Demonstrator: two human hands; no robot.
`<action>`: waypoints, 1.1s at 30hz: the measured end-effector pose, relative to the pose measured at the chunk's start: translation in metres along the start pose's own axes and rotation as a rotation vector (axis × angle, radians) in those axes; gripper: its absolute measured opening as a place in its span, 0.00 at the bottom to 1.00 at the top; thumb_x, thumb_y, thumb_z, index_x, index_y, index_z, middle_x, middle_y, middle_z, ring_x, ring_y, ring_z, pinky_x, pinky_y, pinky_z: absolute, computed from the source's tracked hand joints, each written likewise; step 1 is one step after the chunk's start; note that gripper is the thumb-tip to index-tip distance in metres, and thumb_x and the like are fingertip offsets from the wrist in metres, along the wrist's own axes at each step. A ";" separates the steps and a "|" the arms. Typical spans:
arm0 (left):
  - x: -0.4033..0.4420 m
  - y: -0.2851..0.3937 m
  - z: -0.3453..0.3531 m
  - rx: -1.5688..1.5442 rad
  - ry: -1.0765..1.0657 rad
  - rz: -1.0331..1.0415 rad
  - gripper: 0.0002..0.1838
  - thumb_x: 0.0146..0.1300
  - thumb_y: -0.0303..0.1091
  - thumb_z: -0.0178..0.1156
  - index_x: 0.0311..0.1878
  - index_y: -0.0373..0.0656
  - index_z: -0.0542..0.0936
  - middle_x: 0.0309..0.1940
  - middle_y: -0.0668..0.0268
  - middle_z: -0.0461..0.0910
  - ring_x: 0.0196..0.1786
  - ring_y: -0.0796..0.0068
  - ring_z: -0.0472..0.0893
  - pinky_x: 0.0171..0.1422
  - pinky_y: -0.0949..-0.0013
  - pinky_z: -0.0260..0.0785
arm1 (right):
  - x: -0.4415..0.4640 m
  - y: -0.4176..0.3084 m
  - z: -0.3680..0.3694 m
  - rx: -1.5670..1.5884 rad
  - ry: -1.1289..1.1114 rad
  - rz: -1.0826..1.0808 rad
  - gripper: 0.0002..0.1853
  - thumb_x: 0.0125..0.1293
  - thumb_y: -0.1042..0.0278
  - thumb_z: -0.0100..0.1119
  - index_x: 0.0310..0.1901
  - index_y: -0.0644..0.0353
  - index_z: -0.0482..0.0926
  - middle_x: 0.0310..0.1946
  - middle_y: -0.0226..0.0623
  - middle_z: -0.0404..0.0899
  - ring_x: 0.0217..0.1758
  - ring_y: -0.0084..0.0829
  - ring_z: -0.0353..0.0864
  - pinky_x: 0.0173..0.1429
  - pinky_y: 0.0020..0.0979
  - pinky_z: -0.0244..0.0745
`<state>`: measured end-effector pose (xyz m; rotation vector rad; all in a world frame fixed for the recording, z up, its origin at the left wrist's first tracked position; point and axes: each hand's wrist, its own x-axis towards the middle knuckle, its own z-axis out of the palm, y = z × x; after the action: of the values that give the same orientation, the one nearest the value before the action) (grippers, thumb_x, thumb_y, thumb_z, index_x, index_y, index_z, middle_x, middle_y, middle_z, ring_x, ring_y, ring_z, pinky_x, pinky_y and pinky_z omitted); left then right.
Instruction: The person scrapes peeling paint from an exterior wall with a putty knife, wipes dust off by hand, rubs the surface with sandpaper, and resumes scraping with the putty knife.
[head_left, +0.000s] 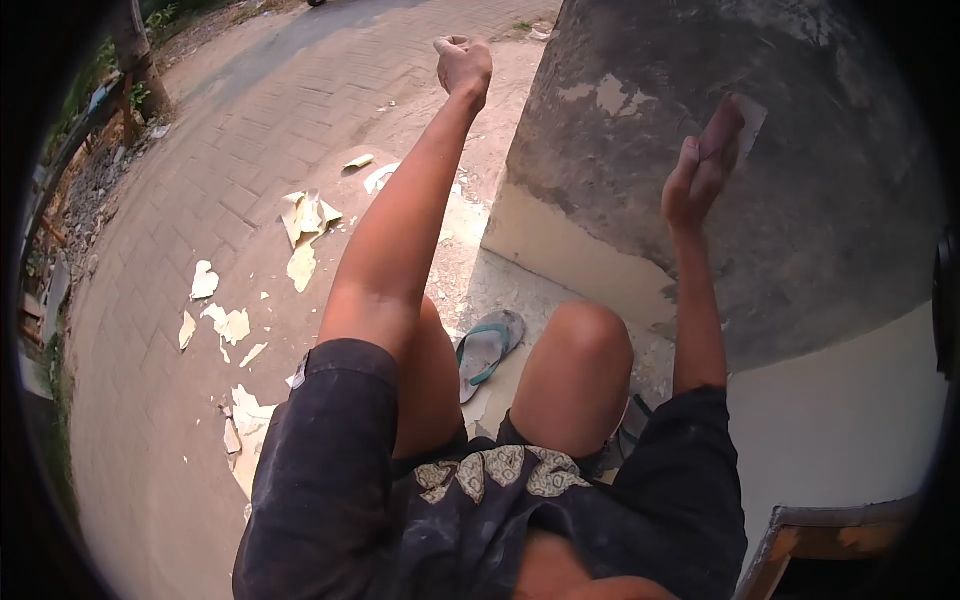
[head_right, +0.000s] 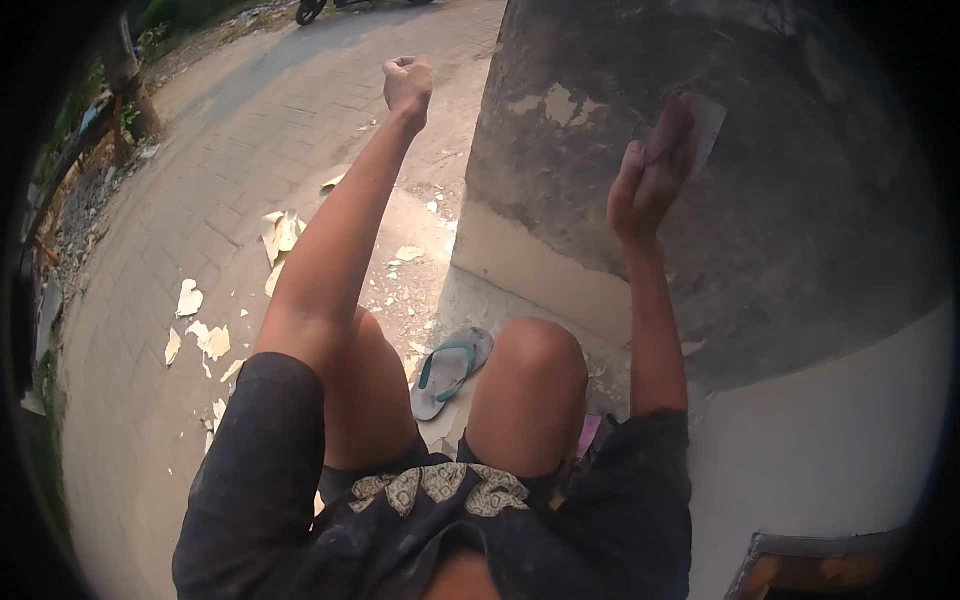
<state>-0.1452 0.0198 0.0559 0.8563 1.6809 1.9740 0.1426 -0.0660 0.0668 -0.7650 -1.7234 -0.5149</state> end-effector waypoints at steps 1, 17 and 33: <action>-0.006 0.001 0.009 -0.045 -0.081 0.007 0.30 0.59 0.51 0.61 0.55 0.37 0.69 0.50 0.51 0.78 0.51 0.61 0.78 0.56 0.62 0.69 | 0.001 0.002 0.006 0.025 0.008 -0.013 0.31 0.69 0.63 0.41 0.69 0.75 0.57 0.71 0.58 0.55 0.74 0.57 0.53 0.76 0.47 0.45; 0.009 -0.042 0.037 0.144 -0.936 0.505 0.65 0.37 0.67 0.74 0.77 0.54 0.53 0.68 0.50 0.65 0.71 0.52 0.65 0.76 0.56 0.58 | 0.021 0.017 0.086 -0.547 -0.049 -0.178 0.36 0.71 0.45 0.45 0.72 0.63 0.59 0.75 0.57 0.46 0.78 0.59 0.42 0.75 0.62 0.32; 0.006 -0.062 0.049 -0.305 -1.005 0.545 0.46 0.59 0.55 0.65 0.77 0.54 0.55 0.71 0.48 0.58 0.75 0.52 0.58 0.76 0.52 0.55 | 0.037 0.016 0.068 -0.750 -0.261 -0.289 0.24 0.73 0.53 0.43 0.66 0.52 0.74 0.75 0.46 0.55 0.78 0.50 0.51 0.77 0.58 0.36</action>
<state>-0.1216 0.0712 0.0002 1.8831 0.5863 1.5297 0.1018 -0.0001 0.0824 -1.1448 -1.8967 -1.3546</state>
